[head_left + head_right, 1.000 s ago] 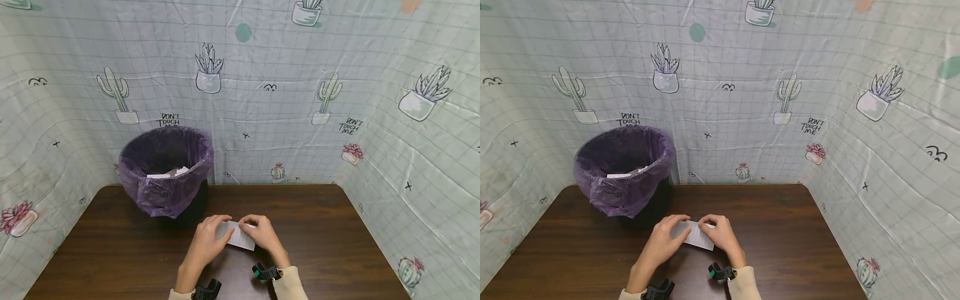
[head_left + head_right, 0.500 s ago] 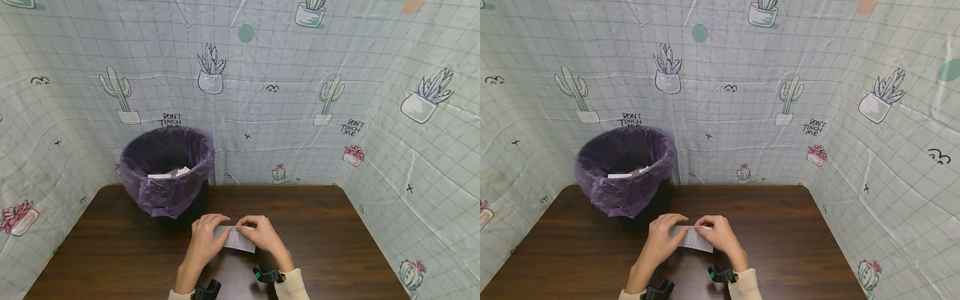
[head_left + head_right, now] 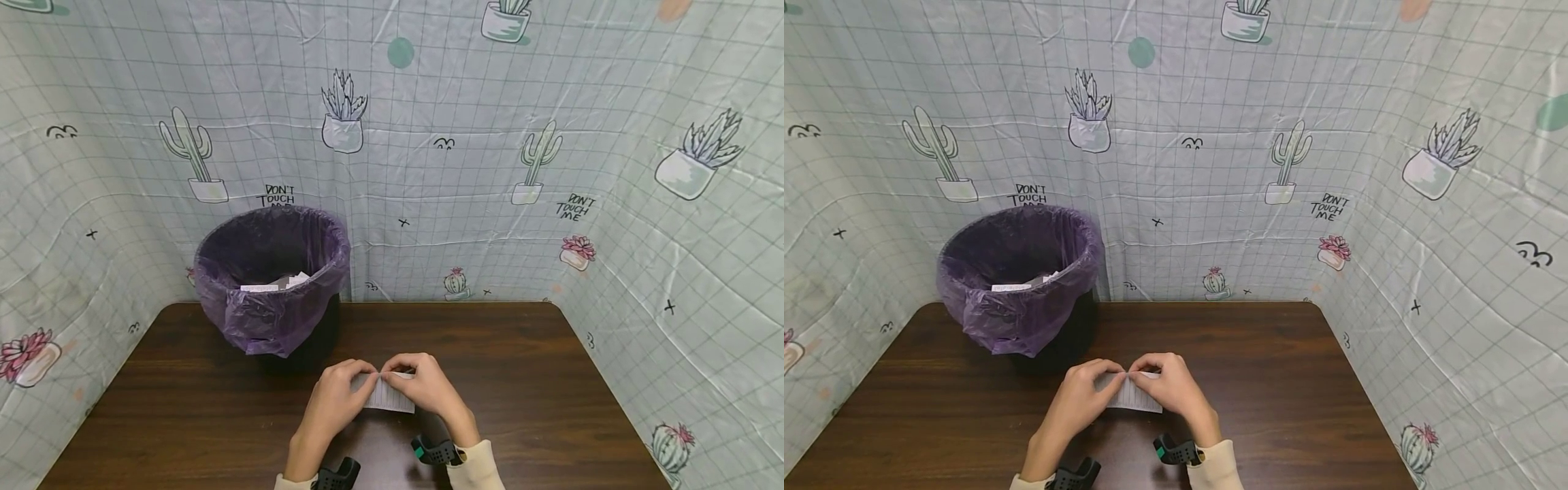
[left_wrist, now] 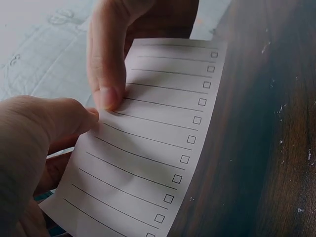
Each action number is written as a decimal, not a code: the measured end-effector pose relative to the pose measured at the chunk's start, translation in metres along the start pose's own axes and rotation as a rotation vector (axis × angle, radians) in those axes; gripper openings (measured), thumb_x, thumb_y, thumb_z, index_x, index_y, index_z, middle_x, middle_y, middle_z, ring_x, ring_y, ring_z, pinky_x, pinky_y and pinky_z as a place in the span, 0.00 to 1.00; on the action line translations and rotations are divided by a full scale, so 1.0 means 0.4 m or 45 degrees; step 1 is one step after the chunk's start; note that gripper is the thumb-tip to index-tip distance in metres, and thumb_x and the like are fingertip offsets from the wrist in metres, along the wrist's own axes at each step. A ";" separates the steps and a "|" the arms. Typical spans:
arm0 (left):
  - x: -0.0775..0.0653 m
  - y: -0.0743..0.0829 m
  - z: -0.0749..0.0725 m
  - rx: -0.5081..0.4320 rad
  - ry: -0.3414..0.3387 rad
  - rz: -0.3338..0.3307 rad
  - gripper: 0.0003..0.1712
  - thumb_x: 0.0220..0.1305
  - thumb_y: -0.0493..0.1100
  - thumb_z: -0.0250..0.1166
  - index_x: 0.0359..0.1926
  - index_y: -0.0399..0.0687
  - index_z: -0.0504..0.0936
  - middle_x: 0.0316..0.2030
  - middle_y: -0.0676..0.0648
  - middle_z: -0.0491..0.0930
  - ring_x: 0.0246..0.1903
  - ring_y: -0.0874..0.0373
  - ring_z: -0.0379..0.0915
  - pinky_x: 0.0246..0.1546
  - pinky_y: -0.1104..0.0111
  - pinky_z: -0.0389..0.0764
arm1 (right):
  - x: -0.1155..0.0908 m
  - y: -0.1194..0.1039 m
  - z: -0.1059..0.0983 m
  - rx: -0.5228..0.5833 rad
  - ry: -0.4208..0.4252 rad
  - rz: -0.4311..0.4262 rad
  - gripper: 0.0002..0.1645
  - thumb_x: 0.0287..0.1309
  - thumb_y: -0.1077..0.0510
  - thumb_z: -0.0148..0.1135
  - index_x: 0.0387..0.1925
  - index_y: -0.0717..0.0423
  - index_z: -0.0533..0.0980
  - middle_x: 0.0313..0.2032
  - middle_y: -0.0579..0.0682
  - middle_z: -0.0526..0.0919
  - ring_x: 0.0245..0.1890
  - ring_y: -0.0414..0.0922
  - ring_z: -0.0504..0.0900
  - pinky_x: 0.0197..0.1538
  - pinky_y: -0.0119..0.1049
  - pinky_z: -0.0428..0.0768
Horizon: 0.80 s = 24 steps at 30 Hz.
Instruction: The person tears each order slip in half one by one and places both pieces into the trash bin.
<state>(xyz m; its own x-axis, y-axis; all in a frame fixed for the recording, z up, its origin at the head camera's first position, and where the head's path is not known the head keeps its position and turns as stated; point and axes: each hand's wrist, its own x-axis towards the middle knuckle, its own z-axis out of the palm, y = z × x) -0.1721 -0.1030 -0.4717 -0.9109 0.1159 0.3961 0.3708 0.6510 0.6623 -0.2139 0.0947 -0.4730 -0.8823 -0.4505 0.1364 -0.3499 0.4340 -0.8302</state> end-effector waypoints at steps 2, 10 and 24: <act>0.000 0.000 0.000 0.004 -0.002 -0.005 0.02 0.66 0.42 0.71 0.34 0.54 0.89 0.34 0.56 0.87 0.36 0.60 0.85 0.39 0.66 0.84 | 0.000 -0.002 0.000 0.006 0.001 0.002 0.05 0.68 0.52 0.67 0.37 0.44 0.87 0.38 0.42 0.90 0.41 0.42 0.85 0.44 0.35 0.81; 0.002 -0.002 0.004 -0.005 -0.005 -0.023 0.04 0.66 0.40 0.70 0.32 0.52 0.88 0.33 0.55 0.88 0.35 0.60 0.85 0.38 0.66 0.84 | 0.001 -0.007 0.003 0.041 0.026 0.004 0.03 0.66 0.54 0.70 0.36 0.43 0.87 0.38 0.42 0.89 0.35 0.36 0.83 0.40 0.33 0.82; 0.006 0.005 -0.008 -0.057 -0.012 -0.162 0.06 0.63 0.40 0.68 0.29 0.55 0.87 0.31 0.55 0.87 0.30 0.65 0.78 0.32 0.70 0.78 | 0.002 -0.015 0.005 0.056 0.010 -0.058 0.03 0.65 0.57 0.69 0.36 0.43 0.86 0.37 0.40 0.88 0.35 0.35 0.81 0.42 0.31 0.80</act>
<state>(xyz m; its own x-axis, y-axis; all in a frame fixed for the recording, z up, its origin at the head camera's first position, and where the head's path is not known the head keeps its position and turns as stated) -0.1727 -0.1036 -0.4674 -0.9527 0.0417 0.3010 0.2596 0.6268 0.7347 -0.2120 0.0904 -0.4690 -0.8682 -0.4630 0.1786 -0.3757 0.3781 -0.8461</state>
